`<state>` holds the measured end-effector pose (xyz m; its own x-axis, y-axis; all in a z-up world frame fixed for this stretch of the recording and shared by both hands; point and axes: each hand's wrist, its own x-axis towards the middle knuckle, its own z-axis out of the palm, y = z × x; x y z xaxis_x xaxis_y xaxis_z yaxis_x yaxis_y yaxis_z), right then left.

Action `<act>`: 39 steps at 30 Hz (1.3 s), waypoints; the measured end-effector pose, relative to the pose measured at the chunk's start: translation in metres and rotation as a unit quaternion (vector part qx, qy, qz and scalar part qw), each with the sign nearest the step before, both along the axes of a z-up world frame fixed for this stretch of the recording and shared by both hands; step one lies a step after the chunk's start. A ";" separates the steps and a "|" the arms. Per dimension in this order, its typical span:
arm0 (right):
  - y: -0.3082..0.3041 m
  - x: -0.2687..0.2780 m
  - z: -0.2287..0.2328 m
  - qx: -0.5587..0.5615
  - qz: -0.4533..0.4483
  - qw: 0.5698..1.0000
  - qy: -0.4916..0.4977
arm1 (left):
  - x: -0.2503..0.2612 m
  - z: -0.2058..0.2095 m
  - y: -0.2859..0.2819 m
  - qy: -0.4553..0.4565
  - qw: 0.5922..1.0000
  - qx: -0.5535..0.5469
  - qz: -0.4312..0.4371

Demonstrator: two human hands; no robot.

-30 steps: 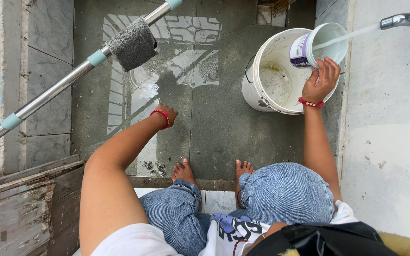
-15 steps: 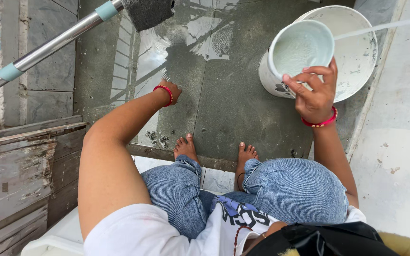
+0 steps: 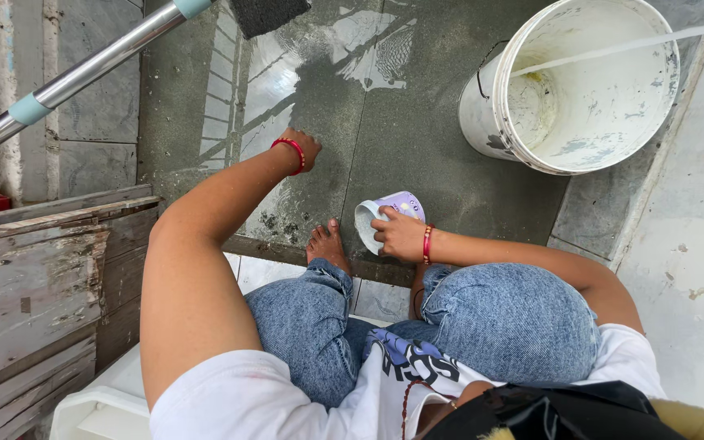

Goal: The person rinses a mop head, a cloth, and a small container by hand using water from a tap and a bucket on a balcony.

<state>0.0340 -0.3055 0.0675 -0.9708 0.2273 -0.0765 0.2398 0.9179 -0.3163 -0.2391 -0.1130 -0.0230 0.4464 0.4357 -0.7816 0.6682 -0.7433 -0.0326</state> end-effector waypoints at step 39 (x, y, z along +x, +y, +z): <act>0.052 0.124 0.164 -0.024 -0.333 0.942 0.029 | -0.017 -0.007 -0.002 -0.012 0.999 0.014 0.027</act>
